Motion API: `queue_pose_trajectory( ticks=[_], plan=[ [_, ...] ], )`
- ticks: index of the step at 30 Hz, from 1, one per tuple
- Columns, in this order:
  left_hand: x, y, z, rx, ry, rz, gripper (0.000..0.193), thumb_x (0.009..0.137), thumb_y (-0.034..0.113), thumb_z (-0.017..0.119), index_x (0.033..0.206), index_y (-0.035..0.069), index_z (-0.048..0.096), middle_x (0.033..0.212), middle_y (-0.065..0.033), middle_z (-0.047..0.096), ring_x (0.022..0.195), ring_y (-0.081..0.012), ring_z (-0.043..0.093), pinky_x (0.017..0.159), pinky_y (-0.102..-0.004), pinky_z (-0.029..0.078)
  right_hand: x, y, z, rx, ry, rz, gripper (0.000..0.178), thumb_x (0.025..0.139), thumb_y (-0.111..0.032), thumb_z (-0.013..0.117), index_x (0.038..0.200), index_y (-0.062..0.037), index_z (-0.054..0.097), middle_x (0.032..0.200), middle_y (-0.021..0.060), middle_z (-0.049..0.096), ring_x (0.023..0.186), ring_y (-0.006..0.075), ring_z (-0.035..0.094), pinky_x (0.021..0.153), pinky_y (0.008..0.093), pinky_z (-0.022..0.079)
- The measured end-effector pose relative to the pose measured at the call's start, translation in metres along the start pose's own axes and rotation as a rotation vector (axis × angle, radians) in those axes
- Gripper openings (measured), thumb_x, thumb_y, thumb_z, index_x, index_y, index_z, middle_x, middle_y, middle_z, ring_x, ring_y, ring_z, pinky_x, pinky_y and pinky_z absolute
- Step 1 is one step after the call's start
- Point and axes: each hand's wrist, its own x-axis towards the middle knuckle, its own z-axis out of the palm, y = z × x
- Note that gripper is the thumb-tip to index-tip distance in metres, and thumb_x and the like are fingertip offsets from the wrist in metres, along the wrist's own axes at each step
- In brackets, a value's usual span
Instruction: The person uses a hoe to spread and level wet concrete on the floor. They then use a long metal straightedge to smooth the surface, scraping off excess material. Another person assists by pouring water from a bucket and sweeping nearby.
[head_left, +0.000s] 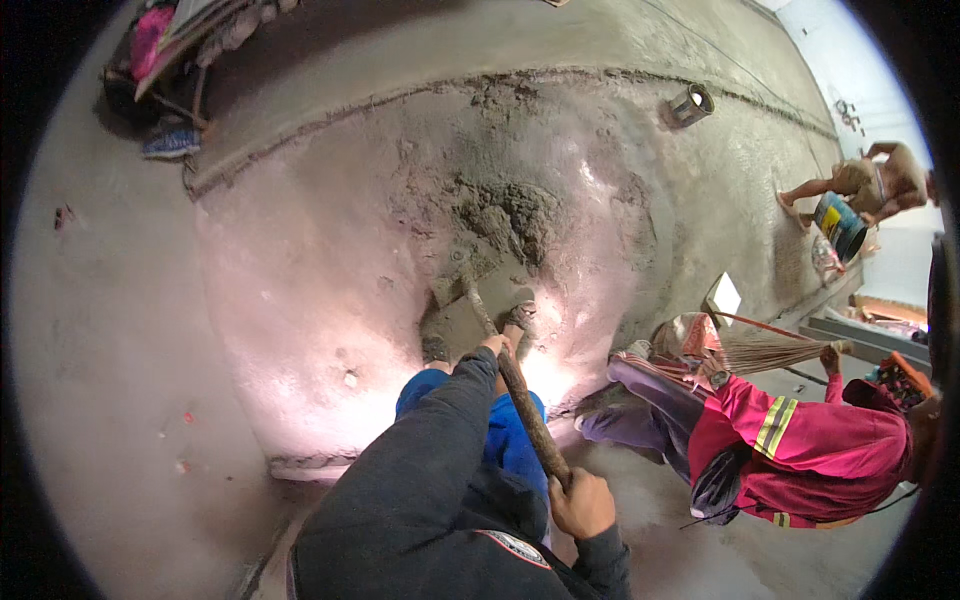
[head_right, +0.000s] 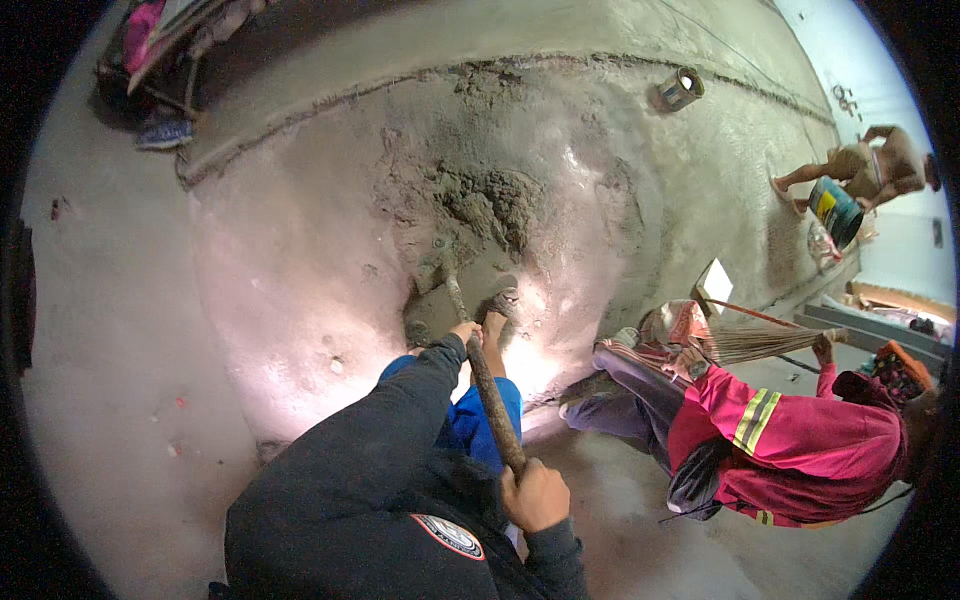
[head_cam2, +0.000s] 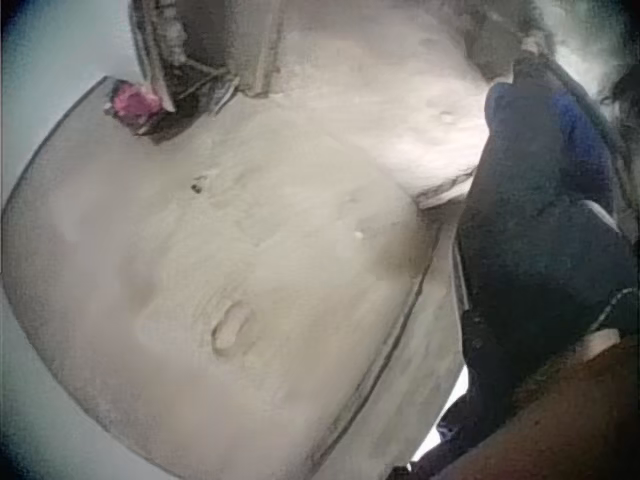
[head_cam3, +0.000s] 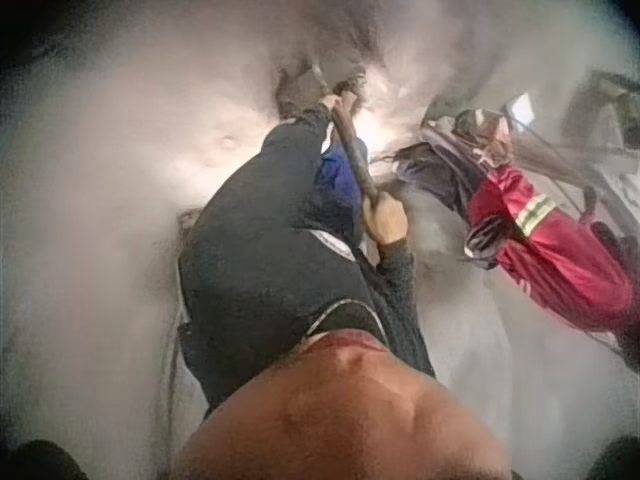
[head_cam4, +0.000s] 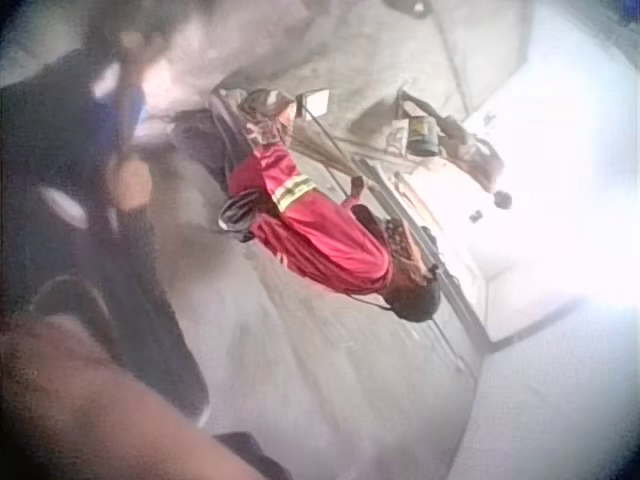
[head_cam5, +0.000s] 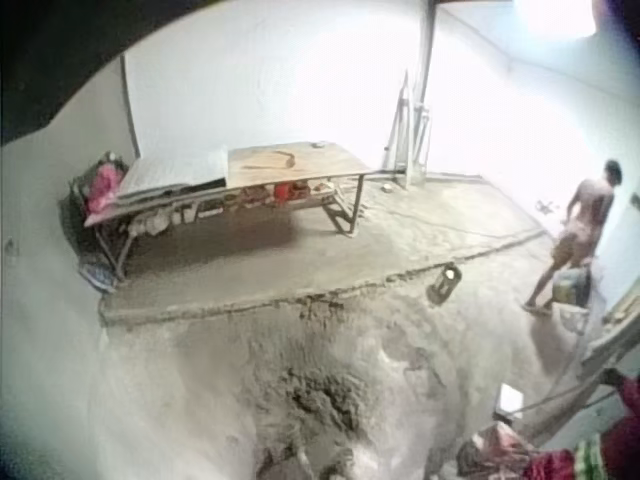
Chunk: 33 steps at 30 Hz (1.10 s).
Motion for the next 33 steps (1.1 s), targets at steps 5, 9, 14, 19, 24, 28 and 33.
queue_pose_trajectory(
  ticks=[5,9,14,19,24,28,33],
  plan=[
    [-0.083,0.033,-0.010,-0.235,-0.053,-0.097,0.029,0.080,0.038,0.054,0.079,0.009,0.054,0.063,-0.0057,0.056,0.053,-0.0193,0.055,0.049,-0.0322,0.046,0.002,-0.030,0.001,0.303,-0.038,-0.061,0.043,0.076,-0.029,0.062,0.100,0.0057,0.053,0.075,0.0204,0.062,0.068,0.0300,0.062,0.058,0.0373,0.047],
    [-0.139,0.036,-0.107,-0.048,-0.048,-0.015,0.037,0.084,0.044,0.051,0.096,0.009,0.052,0.080,-0.0043,0.057,0.066,-0.0179,0.057,0.054,-0.0312,0.047,-0.035,-0.062,-0.013,0.872,0.011,-0.128,0.043,0.076,-0.014,0.062,0.112,0.0055,0.049,0.088,0.0118,0.062,0.073,0.0151,0.060,0.059,0.0236,0.047],
    [-0.200,-0.006,-0.282,0.137,-0.068,0.234,0.026,0.086,0.036,0.045,0.089,0.013,0.054,0.077,-0.0035,0.057,0.069,-0.0170,0.056,0.055,-0.0312,0.045,-0.026,-0.079,0.029,1.019,0.513,-0.447,0.038,0.070,-0.006,0.068,0.106,-0.0009,0.056,0.105,0.0114,0.058,0.096,0.0190,0.055,0.084,0.0312,0.044],
    [-0.248,-0.136,-0.408,-0.197,0.151,0.159,0.022,0.079,0.035,0.043,0.082,0.016,0.053,0.082,-0.0044,0.056,0.078,-0.0208,0.052,0.064,-0.0370,0.043,-0.019,-0.092,0.063,0.731,0.841,-0.616,0.041,0.066,-0.020,0.075,0.099,-0.0040,0.056,0.096,0.0125,0.057,0.090,0.0237,0.057,0.077,0.0307,0.044],
    [-0.272,-0.196,-0.440,-0.188,-0.577,0.128,0.018,0.074,0.031,0.043,0.078,0.016,0.053,0.085,-0.0053,0.055,0.082,-0.0229,0.051,0.069,-0.0394,0.043,-0.025,-0.058,0.089,0.887,0.935,-0.312,0.033,0.069,-0.024,0.072,0.092,-0.0037,0.060,0.086,0.0123,0.060,0.081,0.0219,0.059,0.073,0.0292,0.045],
    [-0.242,-0.192,-0.389,0.578,-0.120,0.354,0.015,0.076,0.021,0.051,0.084,0.009,0.056,0.081,-0.0061,0.059,0.070,-0.0205,0.057,0.063,-0.0323,0.047,-0.017,0.002,0.145,1.101,0.848,-0.083,0.028,0.072,-0.016,0.071,0.097,-0.0058,0.061,0.080,0.0039,0.060,0.069,0.0093,0.055,0.060,0.0249,0.047],
    [-0.276,-0.108,-0.283,0.307,0.251,0.082,0.013,0.079,0.016,0.055,0.084,0.004,0.054,0.071,-0.0092,0.056,0.060,-0.0228,0.056,0.052,-0.0335,0.046,-0.032,0.062,0.201,1.518,0.787,0.050,0.027,0.074,-0.011,0.070,0.099,-0.0070,0.060,0.073,0.0017,0.058,0.060,0.0089,0.055,0.050,0.0243,0.048]
  ],
)
